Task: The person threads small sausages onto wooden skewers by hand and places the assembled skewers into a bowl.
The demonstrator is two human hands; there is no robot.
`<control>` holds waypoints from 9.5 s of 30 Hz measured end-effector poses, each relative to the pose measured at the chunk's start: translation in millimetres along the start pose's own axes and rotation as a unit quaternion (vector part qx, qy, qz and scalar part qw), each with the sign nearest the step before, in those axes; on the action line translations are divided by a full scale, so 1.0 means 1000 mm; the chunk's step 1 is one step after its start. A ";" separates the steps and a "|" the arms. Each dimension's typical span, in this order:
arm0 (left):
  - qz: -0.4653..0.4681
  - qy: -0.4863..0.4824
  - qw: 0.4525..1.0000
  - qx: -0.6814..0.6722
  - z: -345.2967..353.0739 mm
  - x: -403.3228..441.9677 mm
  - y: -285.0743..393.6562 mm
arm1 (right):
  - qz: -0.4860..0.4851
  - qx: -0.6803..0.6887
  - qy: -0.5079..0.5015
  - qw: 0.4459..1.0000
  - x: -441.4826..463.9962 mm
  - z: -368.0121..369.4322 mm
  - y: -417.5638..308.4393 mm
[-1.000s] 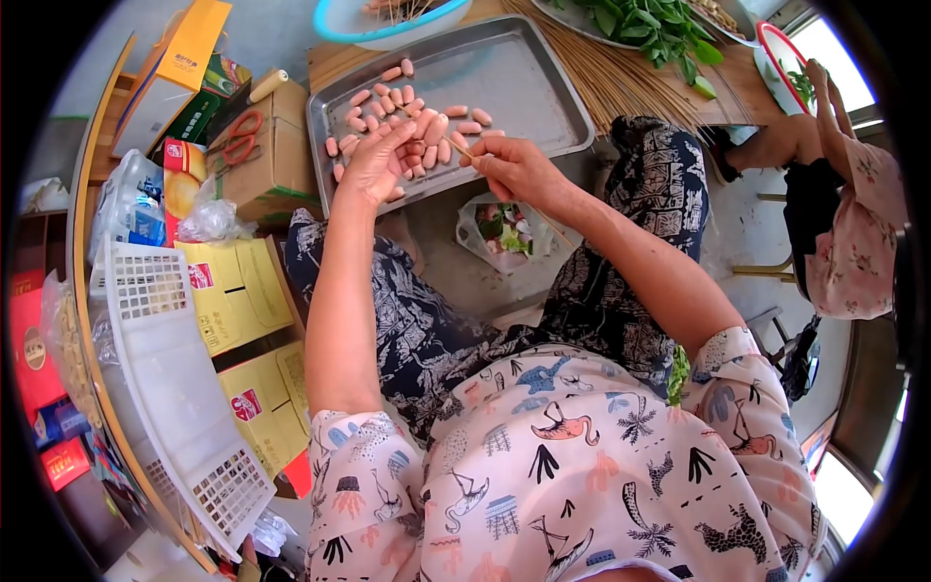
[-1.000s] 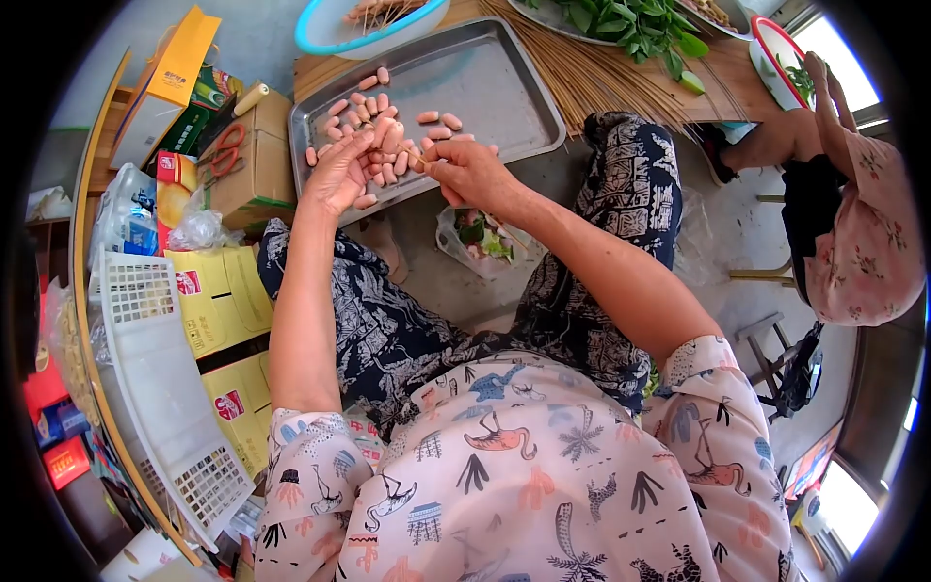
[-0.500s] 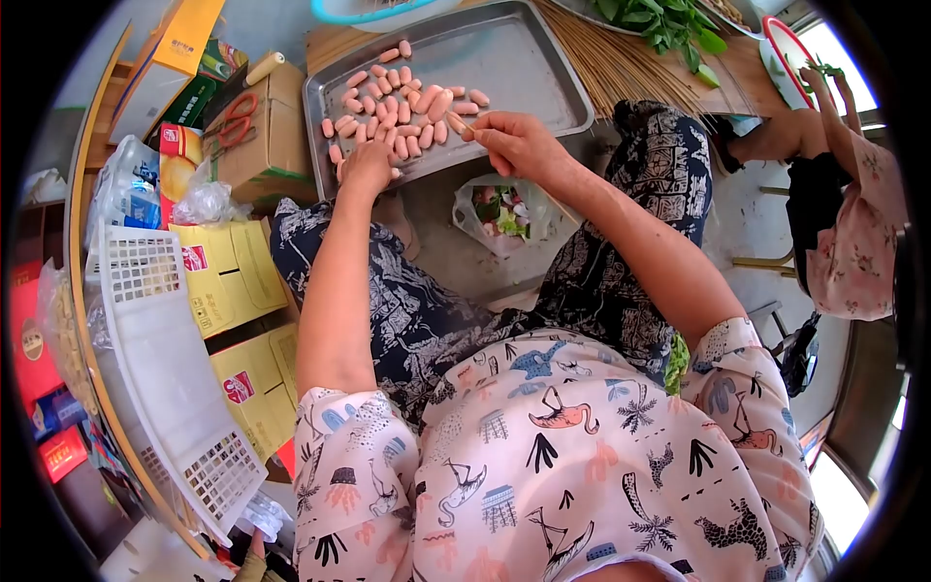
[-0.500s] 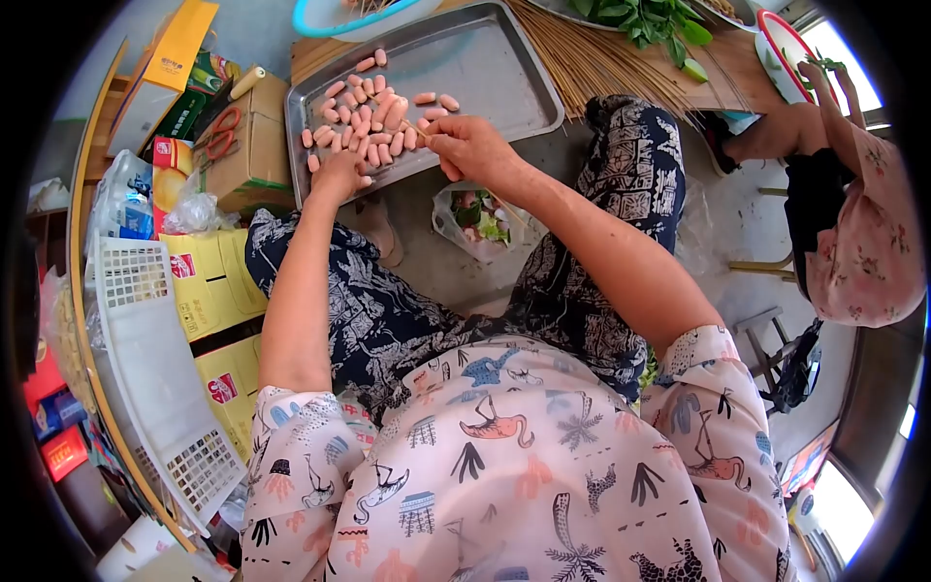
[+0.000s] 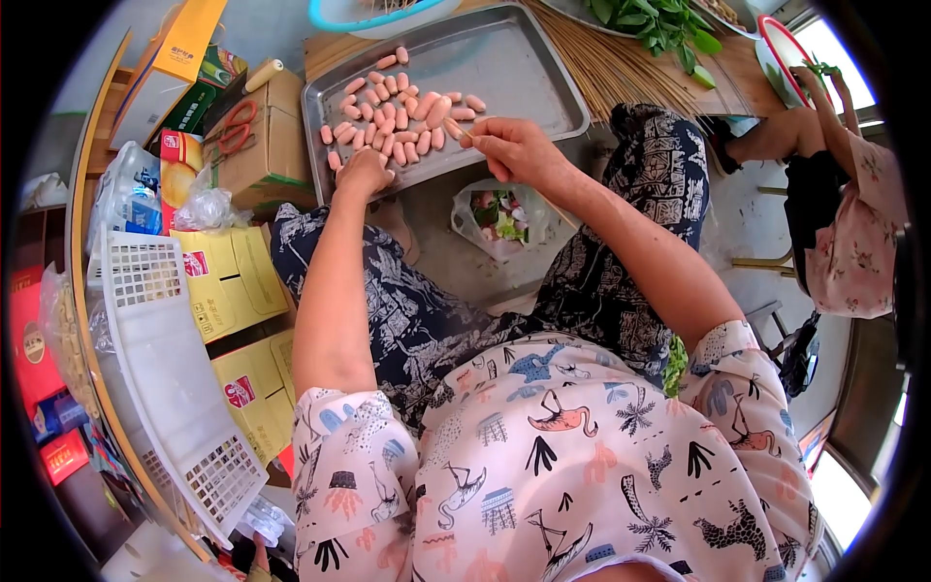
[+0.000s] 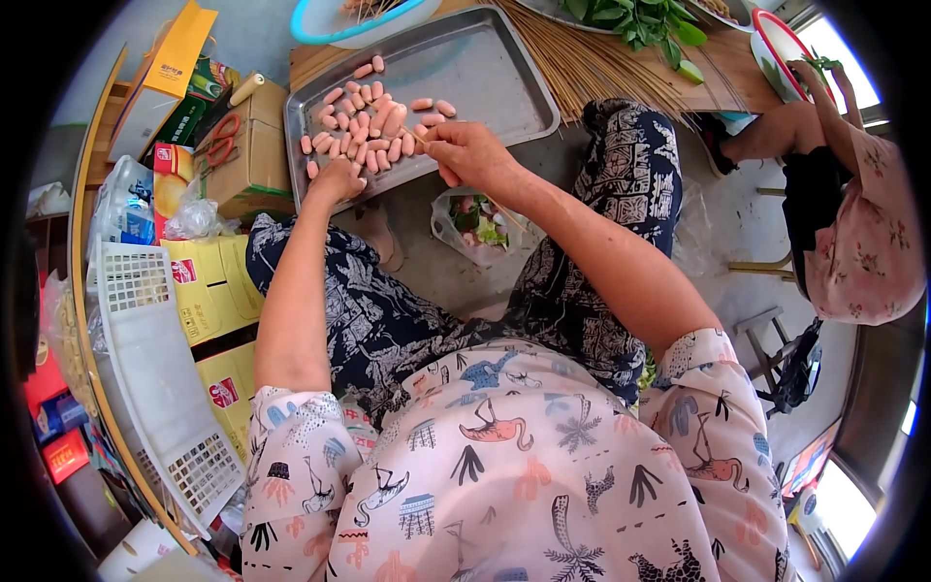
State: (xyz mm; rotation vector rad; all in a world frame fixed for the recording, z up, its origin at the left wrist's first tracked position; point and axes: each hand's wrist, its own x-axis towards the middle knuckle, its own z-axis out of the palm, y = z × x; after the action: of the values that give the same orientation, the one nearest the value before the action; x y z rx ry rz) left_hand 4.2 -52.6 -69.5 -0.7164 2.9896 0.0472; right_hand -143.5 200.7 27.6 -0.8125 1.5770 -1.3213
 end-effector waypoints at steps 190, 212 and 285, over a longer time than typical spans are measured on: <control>-0.045 -0.060 0.960 -0.271 -0.005 0.012 0.036 | -0.028 0.012 0.031 0.999 0.007 -0.001 0.010; -0.169 -0.014 0.581 -0.796 -0.045 0.016 0.034 | -0.038 -0.032 0.008 0.999 0.000 -0.003 0.006; -0.074 -0.078 0.536 -0.838 -0.082 0.002 0.051 | -0.018 -0.037 -0.013 0.999 -0.001 0.005 0.006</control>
State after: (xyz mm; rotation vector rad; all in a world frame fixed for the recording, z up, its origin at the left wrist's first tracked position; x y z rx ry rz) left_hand -25.8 -11.9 13.2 -0.7521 1.6383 2.8147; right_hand -138.3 201.2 21.7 -0.9045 1.6062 -1.2786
